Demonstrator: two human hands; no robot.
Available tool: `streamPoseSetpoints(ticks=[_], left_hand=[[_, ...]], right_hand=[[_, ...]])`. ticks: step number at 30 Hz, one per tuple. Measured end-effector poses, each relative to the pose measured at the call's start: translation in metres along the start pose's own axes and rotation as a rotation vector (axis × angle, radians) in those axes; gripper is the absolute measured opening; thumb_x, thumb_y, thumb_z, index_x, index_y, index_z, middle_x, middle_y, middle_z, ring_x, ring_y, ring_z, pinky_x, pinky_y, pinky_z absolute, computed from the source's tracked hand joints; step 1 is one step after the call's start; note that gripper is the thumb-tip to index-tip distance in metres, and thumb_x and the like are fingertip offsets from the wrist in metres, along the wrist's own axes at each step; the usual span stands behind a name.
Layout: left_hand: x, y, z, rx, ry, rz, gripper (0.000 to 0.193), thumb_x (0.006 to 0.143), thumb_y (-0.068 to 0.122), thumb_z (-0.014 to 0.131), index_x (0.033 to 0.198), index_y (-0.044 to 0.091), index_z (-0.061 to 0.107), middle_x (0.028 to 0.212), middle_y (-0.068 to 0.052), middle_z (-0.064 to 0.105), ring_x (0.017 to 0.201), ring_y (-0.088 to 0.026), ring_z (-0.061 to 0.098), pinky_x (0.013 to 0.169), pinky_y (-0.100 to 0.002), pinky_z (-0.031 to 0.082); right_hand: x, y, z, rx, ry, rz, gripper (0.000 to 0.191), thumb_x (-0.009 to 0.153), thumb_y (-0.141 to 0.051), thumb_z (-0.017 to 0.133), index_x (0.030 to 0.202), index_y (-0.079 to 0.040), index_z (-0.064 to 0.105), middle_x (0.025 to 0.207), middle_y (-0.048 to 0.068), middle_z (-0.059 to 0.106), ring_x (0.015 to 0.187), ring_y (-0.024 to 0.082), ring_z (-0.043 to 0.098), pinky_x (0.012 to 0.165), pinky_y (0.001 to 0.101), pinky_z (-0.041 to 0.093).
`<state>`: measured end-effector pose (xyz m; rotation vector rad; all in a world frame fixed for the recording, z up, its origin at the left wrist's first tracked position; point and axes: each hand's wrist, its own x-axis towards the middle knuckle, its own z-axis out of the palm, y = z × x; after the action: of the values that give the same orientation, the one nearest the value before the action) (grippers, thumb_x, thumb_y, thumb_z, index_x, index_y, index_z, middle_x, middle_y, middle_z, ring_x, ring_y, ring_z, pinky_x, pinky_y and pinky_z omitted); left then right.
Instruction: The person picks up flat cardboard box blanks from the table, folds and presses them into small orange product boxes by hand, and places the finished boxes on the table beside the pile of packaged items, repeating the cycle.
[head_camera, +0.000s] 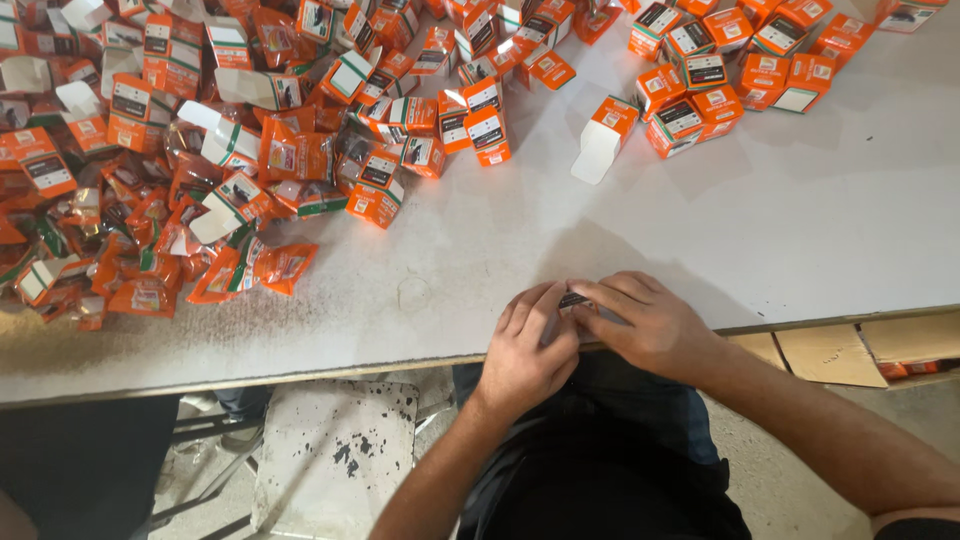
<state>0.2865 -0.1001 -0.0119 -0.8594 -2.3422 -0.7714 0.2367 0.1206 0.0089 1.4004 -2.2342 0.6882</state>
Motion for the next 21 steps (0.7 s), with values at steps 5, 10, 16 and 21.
streamPoseSetpoints(ticks=[5,10,16,21], left_hand=[[0.027,-0.049,-0.062,0.339,-0.060,0.079,0.038,0.075,0.010,0.074,0.113,0.006,0.071,0.129,-0.021,0.062,0.128,-0.039,0.058,0.107,-0.053,0.050],[0.069,-0.212,-0.159,0.803,0.278,-0.255,0.052,0.088,0.006,0.068,0.138,-0.004,0.057,0.120,-0.019,0.064,0.101,-0.039,0.059,0.088,-0.051,0.048],[0.096,-0.220,-0.165,0.717,0.242,-0.390,0.033,0.084,0.001,0.074,0.116,0.008,0.067,0.096,-0.011,0.072,0.101,-0.034,0.062,0.094,-0.054,0.045],[0.096,-0.062,-0.087,-0.410,0.323,-0.383,0.027,0.091,-0.007,0.071,0.115,0.004,0.066,0.108,-0.012,0.069,0.098,-0.029,0.067,0.093,-0.036,0.060]], right_hand=[[0.023,0.004,-0.024,-0.438,-0.003,0.085,0.037,0.072,-0.014,0.077,0.108,-0.009,0.074,0.128,0.013,0.067,0.105,0.031,0.066,0.086,0.0506,0.052],[0.027,0.013,-0.053,-0.009,0.427,0.545,0.028,0.102,0.001,0.069,0.129,-0.003,0.067,0.131,0.013,0.068,0.109,0.027,0.068,0.095,0.0368,0.056],[0.020,-0.012,-0.018,0.165,0.226,0.238,0.031,0.093,-0.008,0.074,0.123,-0.010,0.068,0.113,0.006,0.071,0.106,0.025,0.069,0.094,0.0360,0.055],[0.050,-0.015,0.011,0.877,0.458,0.470,0.056,0.105,-0.016,0.060,0.154,-0.010,0.036,0.159,0.009,0.040,0.149,0.021,0.040,0.121,0.0375,0.039]])
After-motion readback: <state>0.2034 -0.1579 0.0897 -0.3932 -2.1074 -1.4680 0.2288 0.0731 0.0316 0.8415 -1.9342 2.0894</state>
